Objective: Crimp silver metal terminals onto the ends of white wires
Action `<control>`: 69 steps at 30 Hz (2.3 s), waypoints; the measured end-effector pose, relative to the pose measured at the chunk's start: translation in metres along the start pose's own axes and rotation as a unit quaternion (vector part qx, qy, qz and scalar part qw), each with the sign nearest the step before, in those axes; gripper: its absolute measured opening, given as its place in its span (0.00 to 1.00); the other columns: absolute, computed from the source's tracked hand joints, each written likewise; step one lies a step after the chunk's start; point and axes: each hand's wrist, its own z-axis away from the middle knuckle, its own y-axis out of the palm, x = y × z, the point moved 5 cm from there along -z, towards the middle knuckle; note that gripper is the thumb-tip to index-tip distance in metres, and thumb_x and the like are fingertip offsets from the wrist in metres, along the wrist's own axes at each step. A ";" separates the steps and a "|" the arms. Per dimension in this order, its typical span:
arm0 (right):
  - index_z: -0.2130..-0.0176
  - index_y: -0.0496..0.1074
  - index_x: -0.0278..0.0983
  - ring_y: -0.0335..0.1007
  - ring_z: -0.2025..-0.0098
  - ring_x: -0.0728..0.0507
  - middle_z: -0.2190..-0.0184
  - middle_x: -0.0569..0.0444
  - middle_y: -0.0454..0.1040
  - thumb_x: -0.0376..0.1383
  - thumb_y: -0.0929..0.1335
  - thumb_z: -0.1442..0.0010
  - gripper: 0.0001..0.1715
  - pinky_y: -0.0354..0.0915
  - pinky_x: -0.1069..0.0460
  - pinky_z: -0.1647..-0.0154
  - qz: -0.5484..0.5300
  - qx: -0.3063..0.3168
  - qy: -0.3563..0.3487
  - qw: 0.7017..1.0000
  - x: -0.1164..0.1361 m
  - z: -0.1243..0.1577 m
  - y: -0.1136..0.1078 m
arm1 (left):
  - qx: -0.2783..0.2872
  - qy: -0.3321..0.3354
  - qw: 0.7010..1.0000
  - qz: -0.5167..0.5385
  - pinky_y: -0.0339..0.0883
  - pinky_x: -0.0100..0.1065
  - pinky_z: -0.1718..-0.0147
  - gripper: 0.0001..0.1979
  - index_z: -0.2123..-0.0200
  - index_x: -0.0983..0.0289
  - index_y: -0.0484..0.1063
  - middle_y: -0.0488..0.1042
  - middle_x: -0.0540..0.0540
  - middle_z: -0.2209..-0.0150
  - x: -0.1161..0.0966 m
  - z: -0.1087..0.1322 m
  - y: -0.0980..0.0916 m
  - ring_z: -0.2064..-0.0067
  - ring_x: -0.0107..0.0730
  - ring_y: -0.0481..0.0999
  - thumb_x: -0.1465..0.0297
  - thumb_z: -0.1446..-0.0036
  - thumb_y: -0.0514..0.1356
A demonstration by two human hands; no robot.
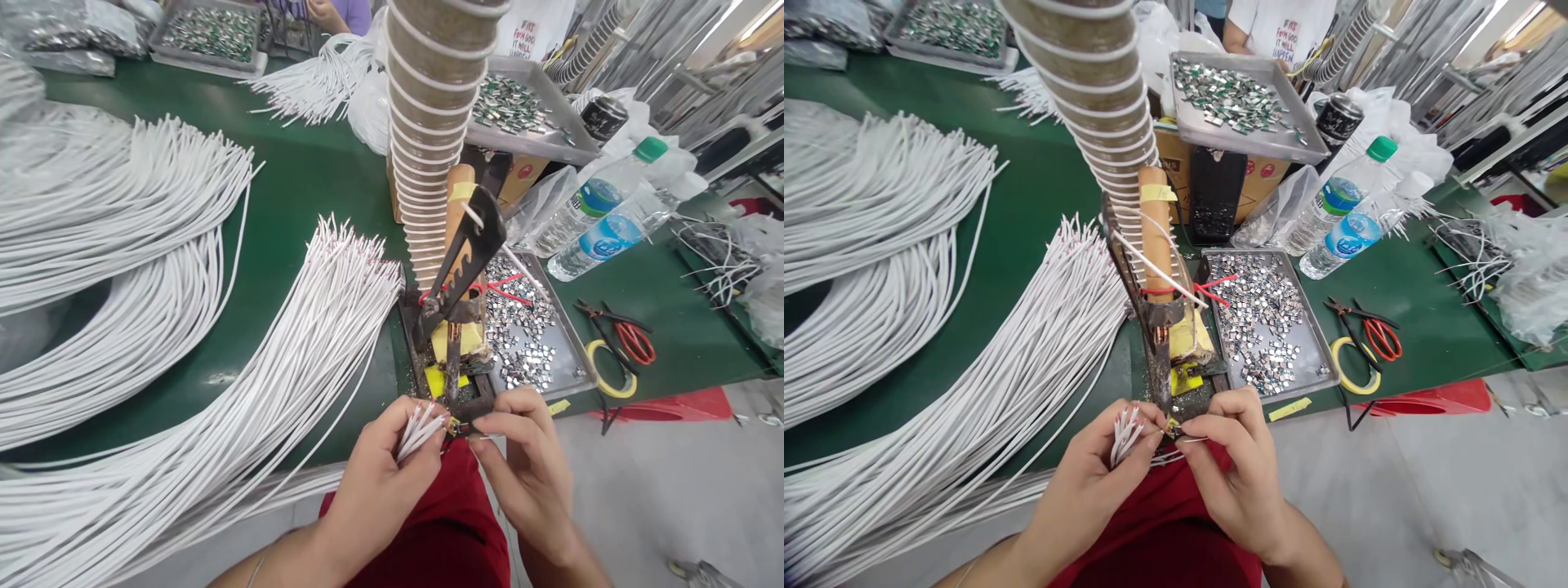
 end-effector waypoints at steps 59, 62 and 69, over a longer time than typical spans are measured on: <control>0.52 0.78 0.43 0.80 0.58 0.43 0.59 0.52 0.83 0.33 0.68 0.27 0.09 0.75 0.49 0.57 0.069 -0.033 0.096 0.992 -0.045 -0.010 -0.025 | 0.025 -0.041 0.999 -0.017 0.57 0.31 0.70 0.11 0.70 0.61 0.71 0.62 0.45 0.72 0.003 0.000 0.001 0.71 0.30 0.59 0.65 0.34 0.62; 0.53 0.78 0.44 0.81 0.59 0.43 0.60 0.53 0.83 0.29 0.69 0.29 0.11 0.76 0.47 0.53 0.012 0.009 0.060 0.998 -0.024 -0.003 -0.011 | 0.018 -0.016 1.000 -0.003 0.61 0.31 0.66 0.10 0.69 0.61 0.73 0.66 0.47 0.67 0.001 -0.001 -0.001 0.67 0.32 0.64 0.67 0.33 0.62; 0.52 0.77 0.43 0.79 0.64 0.45 0.64 0.54 0.82 0.27 0.68 0.30 0.13 0.76 0.49 0.60 -0.016 0.043 0.012 0.999 0.001 -0.009 0.005 | 0.030 -0.039 0.996 0.069 0.66 0.31 0.61 0.07 0.66 0.61 0.74 0.71 0.48 0.67 -0.001 -0.001 0.003 0.65 0.33 0.68 0.66 0.35 0.65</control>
